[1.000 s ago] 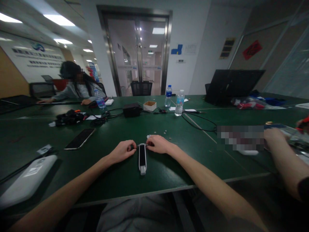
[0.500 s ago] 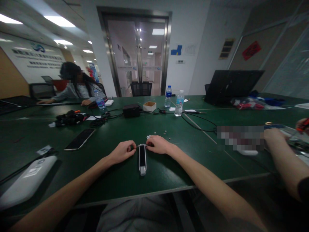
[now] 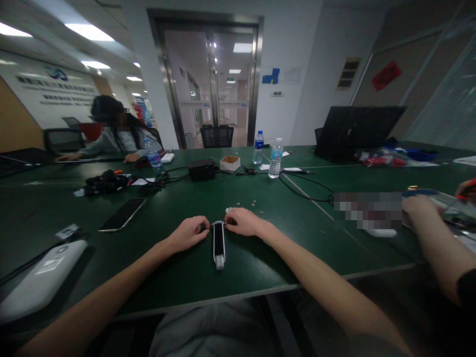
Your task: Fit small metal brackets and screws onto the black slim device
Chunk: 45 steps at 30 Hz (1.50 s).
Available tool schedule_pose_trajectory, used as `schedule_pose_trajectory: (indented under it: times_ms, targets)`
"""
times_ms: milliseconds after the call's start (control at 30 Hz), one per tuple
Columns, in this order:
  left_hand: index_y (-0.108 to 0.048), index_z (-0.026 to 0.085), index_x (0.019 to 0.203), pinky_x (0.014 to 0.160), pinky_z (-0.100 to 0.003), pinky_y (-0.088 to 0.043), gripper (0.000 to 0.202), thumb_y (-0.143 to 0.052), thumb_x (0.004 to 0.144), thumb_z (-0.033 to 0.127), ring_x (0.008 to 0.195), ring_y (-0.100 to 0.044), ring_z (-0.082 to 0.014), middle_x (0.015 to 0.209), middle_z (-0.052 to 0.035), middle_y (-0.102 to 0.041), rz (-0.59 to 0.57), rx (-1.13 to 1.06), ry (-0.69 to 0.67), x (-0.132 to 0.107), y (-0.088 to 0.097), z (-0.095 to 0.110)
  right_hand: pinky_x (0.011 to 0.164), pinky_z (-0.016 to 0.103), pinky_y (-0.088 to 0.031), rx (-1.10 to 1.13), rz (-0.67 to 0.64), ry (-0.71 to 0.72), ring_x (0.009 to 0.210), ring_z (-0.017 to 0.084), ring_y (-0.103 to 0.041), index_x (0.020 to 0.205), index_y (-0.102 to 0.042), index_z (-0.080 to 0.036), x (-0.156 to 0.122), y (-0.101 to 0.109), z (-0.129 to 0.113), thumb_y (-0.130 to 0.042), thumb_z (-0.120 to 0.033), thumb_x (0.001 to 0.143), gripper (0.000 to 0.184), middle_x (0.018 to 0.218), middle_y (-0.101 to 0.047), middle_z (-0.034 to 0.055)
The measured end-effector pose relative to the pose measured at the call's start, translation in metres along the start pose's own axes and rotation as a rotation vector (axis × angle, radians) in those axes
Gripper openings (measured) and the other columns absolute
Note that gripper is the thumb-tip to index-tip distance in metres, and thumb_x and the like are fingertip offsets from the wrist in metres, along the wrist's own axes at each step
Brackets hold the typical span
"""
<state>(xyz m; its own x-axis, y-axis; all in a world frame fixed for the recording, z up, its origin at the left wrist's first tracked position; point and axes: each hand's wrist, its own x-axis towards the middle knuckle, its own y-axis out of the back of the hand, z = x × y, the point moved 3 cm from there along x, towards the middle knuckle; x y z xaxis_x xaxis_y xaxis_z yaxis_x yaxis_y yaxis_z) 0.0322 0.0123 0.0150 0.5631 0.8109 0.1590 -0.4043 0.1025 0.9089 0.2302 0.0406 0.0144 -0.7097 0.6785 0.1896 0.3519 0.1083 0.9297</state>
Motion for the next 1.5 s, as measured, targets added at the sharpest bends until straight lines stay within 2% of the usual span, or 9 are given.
schedule_pose_trajectory:
  times_ms: [333,667,1100,1500]
  targets:
    - [-0.057,0.017,0.092,0.069,-0.029,-0.043,0.015,-0.047,0.088,0.026,0.074,-0.054,-0.0165,0.089,-0.0035,-0.058,-0.083,0.079,-0.026,-0.0008,0.0035,0.0056,0.065,0.024,-0.042,0.022,-0.003,0.0,0.073,0.013,-0.056,0.096,-0.066,-0.016,-0.0002,-0.0005,0.0025,-0.059,-0.029,0.086,0.017,0.087,-0.061,0.005]
    - [-0.058,0.018,0.094,0.067,-0.028,-0.042,0.016,-0.045,0.089,0.027,0.077,-0.054,-0.0168,0.097,-0.0052,-0.056,-0.087,0.06,-0.075,-0.0012,0.0005,0.0013,0.064,0.024,-0.042,0.001,-0.022,-0.01,0.074,0.014,-0.056,0.095,-0.066,-0.015,-0.001,0.0043,-0.003,-0.059,-0.027,0.086,0.016,0.088,-0.062,0.006]
    - [-0.057,0.017,0.093,0.067,-0.028,-0.043,0.015,-0.044,0.088,0.024,0.077,-0.053,-0.0163,0.099,-0.0061,-0.054,-0.111,0.084,-0.084,0.0019,-0.0006,0.0019,0.062,0.022,-0.037,-0.037,0.004,0.016,0.072,0.012,-0.054,0.091,-0.065,-0.015,-0.0001,0.0037,-0.0001,-0.059,-0.023,0.085,0.012,0.085,-0.061,0.0042]
    - [-0.056,0.017,0.093,0.068,-0.028,-0.043,0.016,-0.043,0.089,0.025,0.077,-0.052,-0.0165,0.096,-0.0054,-0.054,-0.113,0.107,-0.119,0.0068,-0.0019,0.0021,0.06,0.023,-0.037,-0.016,-0.027,0.005,0.071,0.012,-0.052,0.092,-0.064,-0.014,-0.0036,0.0084,0.001,-0.059,-0.023,0.086,0.012,0.086,-0.059,0.005]
